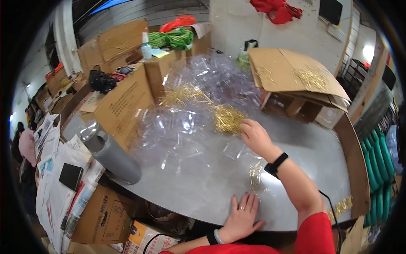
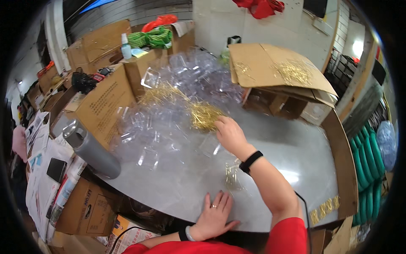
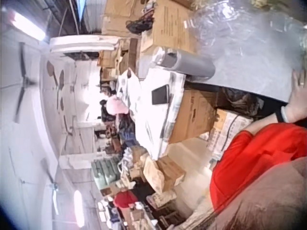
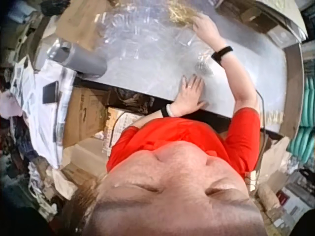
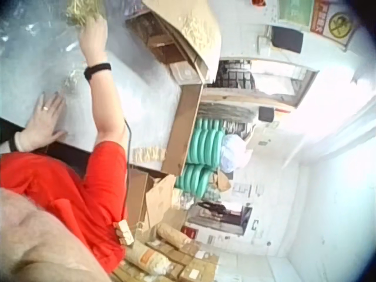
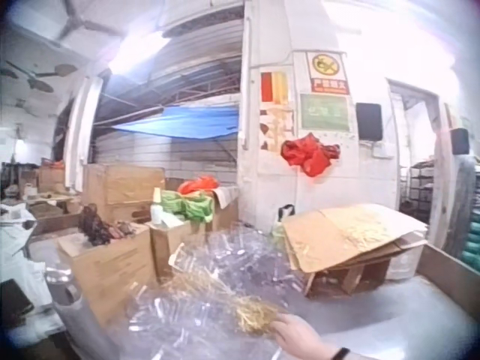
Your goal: Sorting bundles of thin gold-colored wires and placing them into small clear plastic bags or containers.
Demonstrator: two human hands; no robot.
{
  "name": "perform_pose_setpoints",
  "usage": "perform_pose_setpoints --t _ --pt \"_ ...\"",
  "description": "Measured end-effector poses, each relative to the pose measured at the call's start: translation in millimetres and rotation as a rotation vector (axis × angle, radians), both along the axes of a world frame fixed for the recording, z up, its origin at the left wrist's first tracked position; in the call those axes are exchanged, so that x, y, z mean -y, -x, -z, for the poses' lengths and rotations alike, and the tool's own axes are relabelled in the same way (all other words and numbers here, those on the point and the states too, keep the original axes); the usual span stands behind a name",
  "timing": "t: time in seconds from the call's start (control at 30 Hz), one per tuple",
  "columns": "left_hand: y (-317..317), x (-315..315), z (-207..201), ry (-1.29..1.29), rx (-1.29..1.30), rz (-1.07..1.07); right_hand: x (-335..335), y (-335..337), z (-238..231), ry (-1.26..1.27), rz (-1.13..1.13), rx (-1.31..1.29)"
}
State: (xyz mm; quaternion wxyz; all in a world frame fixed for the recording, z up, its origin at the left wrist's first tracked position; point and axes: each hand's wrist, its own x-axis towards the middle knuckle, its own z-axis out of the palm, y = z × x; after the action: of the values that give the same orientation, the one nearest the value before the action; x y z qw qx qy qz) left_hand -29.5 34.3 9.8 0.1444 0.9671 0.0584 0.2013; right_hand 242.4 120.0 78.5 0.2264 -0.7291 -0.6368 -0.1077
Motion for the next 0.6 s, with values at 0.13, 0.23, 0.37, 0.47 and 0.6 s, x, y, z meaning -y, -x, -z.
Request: perform_pose_setpoints --t 0.13,0.23,0.37,0.47,0.6 --pt "0.4 5.6 10.6 0.016 0.001 0.004 -55.5 -2.5 3.3 0.036 0.140 0.083" --pt "1.7 3.0 12.7 0.049 0.014 0.011 -75.1 5.3 3.3 0.106 0.256 0.048" --pt "4.5 -12.6 30.6 0.370 0.190 0.169 -75.8 6.4 10.7 0.014 0.244 -0.019" --pt "20.3 -51.8 -13.5 0.587 0.252 0.140 -71.2 -3.2 17.5 -0.072 0.237 -0.074" --pt "-15.6 -180.5 -88.6 0.309 0.292 -0.131 -50.5 -14.8 28.2 -0.135 0.275 -0.146"
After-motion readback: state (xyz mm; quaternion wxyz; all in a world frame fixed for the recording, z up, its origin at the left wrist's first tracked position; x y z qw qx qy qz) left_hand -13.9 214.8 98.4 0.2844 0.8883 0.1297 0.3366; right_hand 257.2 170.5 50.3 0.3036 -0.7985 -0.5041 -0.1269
